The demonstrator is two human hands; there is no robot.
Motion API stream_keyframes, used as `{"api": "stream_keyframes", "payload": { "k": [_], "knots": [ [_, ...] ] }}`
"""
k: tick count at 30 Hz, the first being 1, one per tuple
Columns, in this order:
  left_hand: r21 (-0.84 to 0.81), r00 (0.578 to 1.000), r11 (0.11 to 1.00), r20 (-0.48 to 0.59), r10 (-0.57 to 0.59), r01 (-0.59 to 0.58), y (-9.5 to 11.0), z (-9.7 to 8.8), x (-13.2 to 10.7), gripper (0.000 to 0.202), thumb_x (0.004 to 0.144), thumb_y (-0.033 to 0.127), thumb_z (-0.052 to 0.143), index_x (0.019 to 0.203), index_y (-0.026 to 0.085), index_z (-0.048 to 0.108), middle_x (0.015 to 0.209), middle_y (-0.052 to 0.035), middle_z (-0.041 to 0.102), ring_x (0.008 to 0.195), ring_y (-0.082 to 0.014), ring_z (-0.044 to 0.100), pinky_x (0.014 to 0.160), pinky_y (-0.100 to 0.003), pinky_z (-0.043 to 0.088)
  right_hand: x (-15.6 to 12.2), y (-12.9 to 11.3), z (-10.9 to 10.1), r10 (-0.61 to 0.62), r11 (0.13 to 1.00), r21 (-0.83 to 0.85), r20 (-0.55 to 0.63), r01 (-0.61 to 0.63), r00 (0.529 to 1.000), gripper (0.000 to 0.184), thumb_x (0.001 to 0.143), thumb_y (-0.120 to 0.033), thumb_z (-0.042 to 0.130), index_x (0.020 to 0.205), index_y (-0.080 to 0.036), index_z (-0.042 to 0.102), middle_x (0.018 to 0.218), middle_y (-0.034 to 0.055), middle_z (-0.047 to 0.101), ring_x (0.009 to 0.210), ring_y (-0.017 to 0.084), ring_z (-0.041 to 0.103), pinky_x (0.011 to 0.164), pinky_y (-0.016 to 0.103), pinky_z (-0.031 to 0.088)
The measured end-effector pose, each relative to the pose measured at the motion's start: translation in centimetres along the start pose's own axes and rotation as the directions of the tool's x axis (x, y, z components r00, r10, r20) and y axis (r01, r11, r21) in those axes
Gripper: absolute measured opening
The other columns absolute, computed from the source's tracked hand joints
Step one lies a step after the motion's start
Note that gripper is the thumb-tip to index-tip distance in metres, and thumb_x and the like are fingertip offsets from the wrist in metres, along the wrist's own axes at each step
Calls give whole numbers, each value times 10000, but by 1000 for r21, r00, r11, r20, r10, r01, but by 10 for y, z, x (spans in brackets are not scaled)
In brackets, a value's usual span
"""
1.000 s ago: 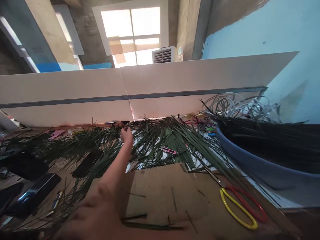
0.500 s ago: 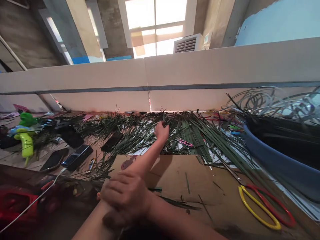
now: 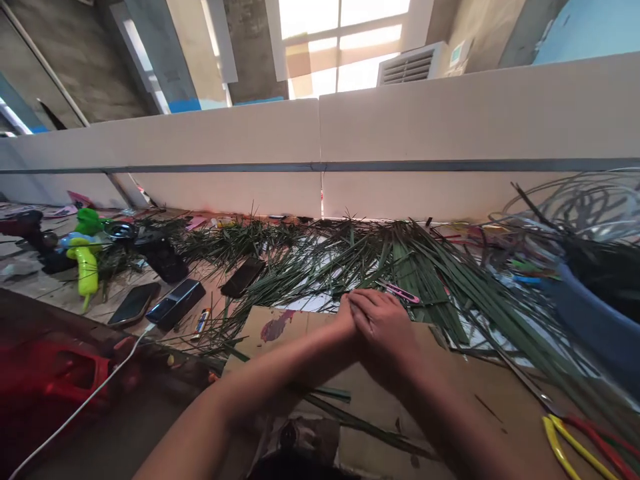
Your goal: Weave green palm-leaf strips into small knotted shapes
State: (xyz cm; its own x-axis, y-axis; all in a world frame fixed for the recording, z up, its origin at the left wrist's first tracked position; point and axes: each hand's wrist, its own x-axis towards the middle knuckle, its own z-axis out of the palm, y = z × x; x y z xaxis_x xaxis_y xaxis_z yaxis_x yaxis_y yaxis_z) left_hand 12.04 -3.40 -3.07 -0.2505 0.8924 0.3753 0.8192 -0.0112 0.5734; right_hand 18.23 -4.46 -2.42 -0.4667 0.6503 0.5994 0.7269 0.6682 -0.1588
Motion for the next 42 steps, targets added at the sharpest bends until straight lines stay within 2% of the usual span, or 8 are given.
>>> {"api": "stream_keyframes", "payload": {
  "k": [3,6,15,27,34,38,40,42],
  "knots": [
    [-77,943,966,211,258,-247,-36,-11,25,136,777,257,679,856,260,790,942,-45,768,994,-215,666,896,-304,505,0,25,-1,108,992,-59,-7,-109,994,334,998,-330,454,1177,-205,707,1190,97,744,1081,288,667,955,432,451],
    [-84,882,936,317,350,-342,-63,-23,59,216,825,284,676,1017,266,771,1087,-48,759,1101,-236,637,944,-346,482,7,60,-5,263,959,-93,-52,-267,963,334,951,-321,477,1155,-202,712,1128,104,754,984,296,691,848,416,487],
    [-93,942,962,199,270,-256,-103,-18,114,228,961,224,532,1074,178,724,1133,-106,746,1119,-279,621,979,-426,411,8,133,-1,606,790,31,-186,-612,773,357,825,-293,552,1109,-177,735,1071,116,751,909,260,683,839,388,507],
    [-25,806,850,304,508,-526,-89,-3,97,158,901,347,677,883,206,746,957,-79,723,1026,-279,598,901,-413,395,0,131,9,485,865,-232,161,-445,859,259,912,-296,637,1132,-211,743,998,84,713,989,262,629,827,341,408],
    [-326,912,931,312,268,-162,-90,-6,105,113,850,238,635,809,192,729,828,-56,731,854,-234,626,794,-354,430,4,121,2,549,822,-278,158,-497,821,251,966,-225,523,1028,-197,764,949,94,693,950,241,636,821,330,408],
    [-655,904,712,422,66,254,-78,-10,101,155,773,325,687,815,178,716,738,-23,696,700,-187,609,694,-306,453,8,114,2,567,814,125,43,-568,822,229,909,-273,593,1050,-195,757,1014,95,711,987,244,636,884,351,443],
    [-731,872,566,487,44,380,-68,-12,93,187,724,345,731,793,172,709,721,-20,682,674,-172,599,676,-293,459,12,105,5,604,692,454,60,-561,795,228,872,-340,644,1019,-208,758,1013,79,729,964,238,644,886,360,463],
    [-764,848,475,526,66,437,-58,-15,82,186,695,324,763,774,166,703,737,-30,680,681,-161,599,677,-282,462,18,93,8,652,427,722,171,-544,739,264,823,-412,705,981,-207,756,955,61,742,879,225,646,818,353,482]
  ]
}}
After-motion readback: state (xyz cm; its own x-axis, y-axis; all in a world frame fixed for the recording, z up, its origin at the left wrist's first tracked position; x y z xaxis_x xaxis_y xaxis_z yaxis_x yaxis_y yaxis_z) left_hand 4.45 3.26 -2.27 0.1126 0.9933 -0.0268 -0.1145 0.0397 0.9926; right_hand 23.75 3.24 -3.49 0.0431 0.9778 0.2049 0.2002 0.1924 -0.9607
